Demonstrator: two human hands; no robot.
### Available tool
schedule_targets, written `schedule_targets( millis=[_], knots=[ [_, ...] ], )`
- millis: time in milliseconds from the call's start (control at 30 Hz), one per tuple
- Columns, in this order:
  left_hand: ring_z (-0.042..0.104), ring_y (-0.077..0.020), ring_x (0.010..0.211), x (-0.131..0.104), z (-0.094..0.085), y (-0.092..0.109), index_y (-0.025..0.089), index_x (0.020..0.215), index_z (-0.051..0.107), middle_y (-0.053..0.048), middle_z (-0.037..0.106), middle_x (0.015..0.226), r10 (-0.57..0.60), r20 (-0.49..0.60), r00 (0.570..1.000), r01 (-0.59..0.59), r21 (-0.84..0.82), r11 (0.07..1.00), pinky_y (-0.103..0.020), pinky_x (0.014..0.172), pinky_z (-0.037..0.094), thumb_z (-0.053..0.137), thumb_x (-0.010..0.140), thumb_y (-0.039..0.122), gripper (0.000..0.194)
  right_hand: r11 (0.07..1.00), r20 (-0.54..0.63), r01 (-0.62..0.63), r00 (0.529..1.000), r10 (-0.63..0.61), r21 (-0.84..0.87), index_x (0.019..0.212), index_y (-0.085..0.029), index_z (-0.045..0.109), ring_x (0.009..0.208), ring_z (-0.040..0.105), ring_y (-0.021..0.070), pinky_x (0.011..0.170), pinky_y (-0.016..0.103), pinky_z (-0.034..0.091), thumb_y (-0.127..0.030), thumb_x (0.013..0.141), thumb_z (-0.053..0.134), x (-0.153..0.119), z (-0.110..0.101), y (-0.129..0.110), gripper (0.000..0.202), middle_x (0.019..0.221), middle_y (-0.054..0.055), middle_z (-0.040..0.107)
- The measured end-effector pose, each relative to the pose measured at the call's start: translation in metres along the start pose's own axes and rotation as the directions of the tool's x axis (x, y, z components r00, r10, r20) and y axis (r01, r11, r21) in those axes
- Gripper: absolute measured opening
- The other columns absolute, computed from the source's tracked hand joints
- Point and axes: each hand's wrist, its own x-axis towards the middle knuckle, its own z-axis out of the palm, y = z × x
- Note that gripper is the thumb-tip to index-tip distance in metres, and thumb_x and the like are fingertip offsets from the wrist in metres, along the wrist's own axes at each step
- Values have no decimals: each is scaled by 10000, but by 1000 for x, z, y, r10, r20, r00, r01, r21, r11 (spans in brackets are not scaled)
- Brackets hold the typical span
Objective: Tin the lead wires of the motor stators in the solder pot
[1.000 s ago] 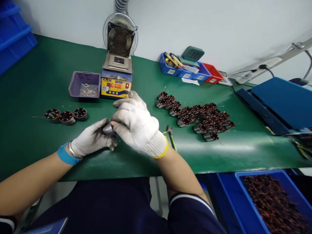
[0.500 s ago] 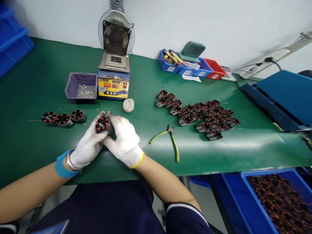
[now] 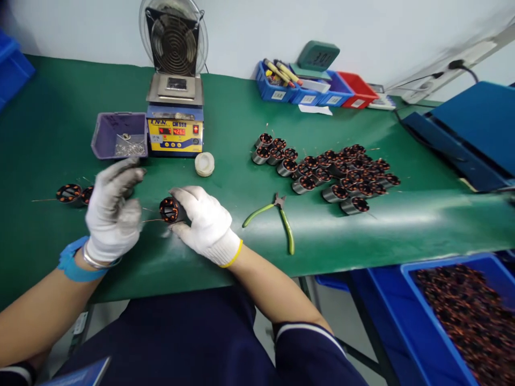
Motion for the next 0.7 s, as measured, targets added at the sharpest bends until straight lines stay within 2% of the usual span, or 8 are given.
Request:
schedule_targets(
  millis=[67, 167, 267, 367, 433, 533, 600, 700],
  knots=[
    [681, -215, 965, 5, -4, -2, 208, 920, 662, -70, 717, 1045, 128, 181, 975, -151, 115, 982, -376, 876, 540, 615, 871, 205, 68, 1000, -19, 15, 1000, -16, -20, 1319, -205, 587, 1109, 663, 270, 945, 404, 578, -310, 783, 708, 1, -3, 3, 560, 1267, 106, 646],
    [642, -168, 708, 8, -10, -1, 209, 720, 581, -25, 684, 775, 125, 199, 972, -154, 138, 978, -315, 694, 523, 579, 814, 102, 142, 999, -65, 16, 998, -17, -28, 1305, -207, 589, 1098, 662, 268, 942, 405, 576, -294, 778, 687, 1, -8, 8, 544, 1254, 102, 645],
    [638, -166, 704, 9, -12, 2, 206, 809, 606, -28, 684, 824, -83, 123, 989, 71, 103, 992, -306, 673, 523, 593, 795, 170, 41, 1000, -106, 21, 994, -23, -19, 1311, -212, 576, 1106, 654, 267, 954, 406, 568, -281, 770, 673, 1, -12, 12, 554, 1253, 97, 640],
    [614, -161, 643, 10, -6, 4, 204, 855, 633, -6, 672, 768, -334, 340, 879, 316, 108, 942, -284, 600, 506, 671, 767, 323, 152, 999, -126, 46, 991, -49, -24, 1312, -204, 569, 1119, 648, 266, 952, 395, 568, -273, 773, 674, 0, -14, 13, 554, 1251, 102, 639],
    [585, -154, 603, 10, -1, 4, 214, 741, 613, 12, 632, 668, -396, 408, 823, 401, 78, 913, -269, 563, 485, 676, 776, 367, 169, 998, -117, 59, 991, -62, -34, 1304, -198, 575, 1108, 652, 266, 933, 388, 574, -276, 777, 681, 0, -14, 14, 543, 1243, 106, 642],
    [514, -123, 519, 13, 2, 0, 221, 686, 567, 31, 562, 583, -437, 133, 889, 448, -67, 891, -253, 508, 445, 640, 821, 343, 197, 997, -97, 67, 993, -70, -41, 1300, -203, 578, 1092, 654, 268, 930, 395, 576, -282, 775, 690, -1, -13, 14, 543, 1236, 103, 644],
    [490, -109, 479, 15, 0, -3, 220, 719, 561, 39, 557, 583, -449, -36, 893, 438, -162, 884, -247, 475, 426, 621, 838, 339, 179, 996, -98, 85, 991, -88, -34, 1299, -200, 577, 1091, 654, 268, 936, 397, 574, -282, 773, 694, -1, -14, 13, 545, 1231, 103, 646],
    [583, -138, 590, 15, -1, -3, 207, 759, 612, 3, 638, 680, -391, 126, 912, 404, -108, 908, -264, 543, 482, 672, 781, 343, 150, 995, -65, 94, 993, -96, -32, 1302, -202, 577, 1100, 652, 270, 943, 400, 572, -300, 793, 688, 0, -16, 11, 530, 1235, 104, 647]
  ],
)
